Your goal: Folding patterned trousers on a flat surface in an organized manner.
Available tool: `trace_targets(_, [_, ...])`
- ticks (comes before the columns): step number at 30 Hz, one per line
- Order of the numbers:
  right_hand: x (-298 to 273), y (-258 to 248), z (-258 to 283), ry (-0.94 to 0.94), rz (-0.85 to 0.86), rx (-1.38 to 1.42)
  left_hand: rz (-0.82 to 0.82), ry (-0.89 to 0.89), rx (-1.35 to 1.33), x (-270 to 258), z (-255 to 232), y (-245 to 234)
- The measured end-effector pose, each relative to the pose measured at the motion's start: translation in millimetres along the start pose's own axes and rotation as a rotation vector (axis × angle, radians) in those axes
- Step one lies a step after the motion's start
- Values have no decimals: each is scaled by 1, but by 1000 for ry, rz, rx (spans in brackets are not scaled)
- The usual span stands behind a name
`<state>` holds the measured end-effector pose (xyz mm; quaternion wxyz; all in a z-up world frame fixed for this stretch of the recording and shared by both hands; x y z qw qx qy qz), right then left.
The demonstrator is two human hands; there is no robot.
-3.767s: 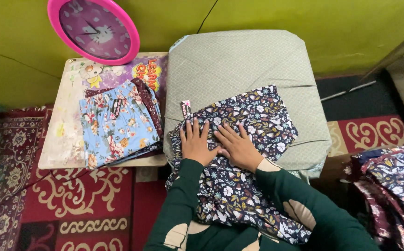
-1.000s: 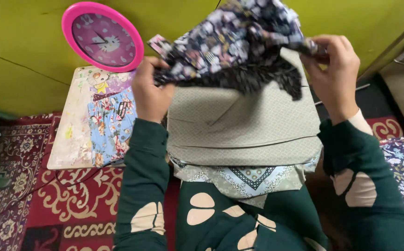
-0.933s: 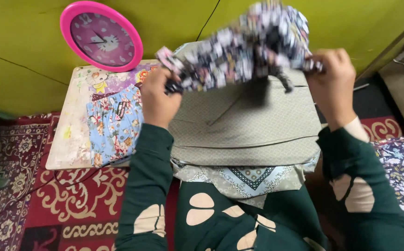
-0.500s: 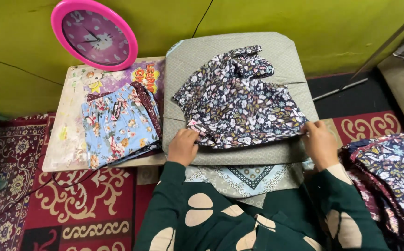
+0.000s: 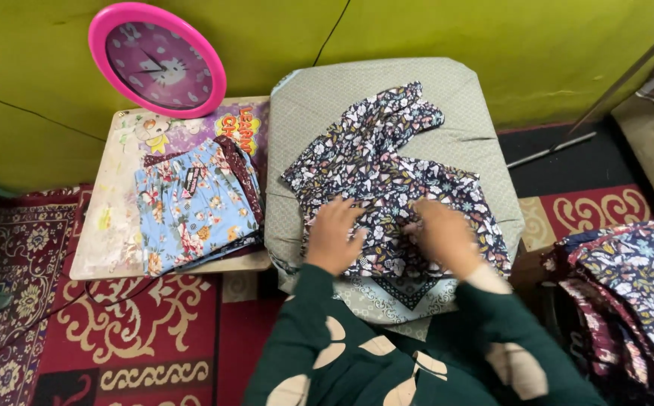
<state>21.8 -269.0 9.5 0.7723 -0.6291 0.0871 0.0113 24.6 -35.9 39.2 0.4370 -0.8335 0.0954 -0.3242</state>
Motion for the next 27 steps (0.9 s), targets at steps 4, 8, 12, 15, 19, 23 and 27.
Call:
trace_targets(4, [-33, 33, 59, -485, -121, -107, 450, -273, 178, -16, 14, 56])
trace_targets(8, [-25, 9, 1, -368, -53, -16, 427, -272, 182, -24, 15, 46])
trace_targets(12, [-13, 9, -105, -26, -36, 86, 421, -251, 210, -25, 10, 49])
trace_targets(15, [-6, 17, -109, 46, -108, -50, 337, -215, 250, -28, 19, 62])
trace_targets(19, [3, 16, -37, -92, -77, -58, 311, -215, 259, -30, 21, 63])
trace_targets(23, [30, 29, -47, -57, -68, 14, 321, -213, 255, -32, 23, 62])
trace_targets(27, [46, 14, -86, -27, -157, 40, 346, -230, 210, -27, 17, 58])
Point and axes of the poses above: each hand's wrist, its own x-axis towards the middle knuckle, its own y-axis out of the palm, z = x × y, the point moved 5 cm from there along x, towards the middle knuckle, and after that the axes turned 2 degrees about z, right-handed, at the moved point
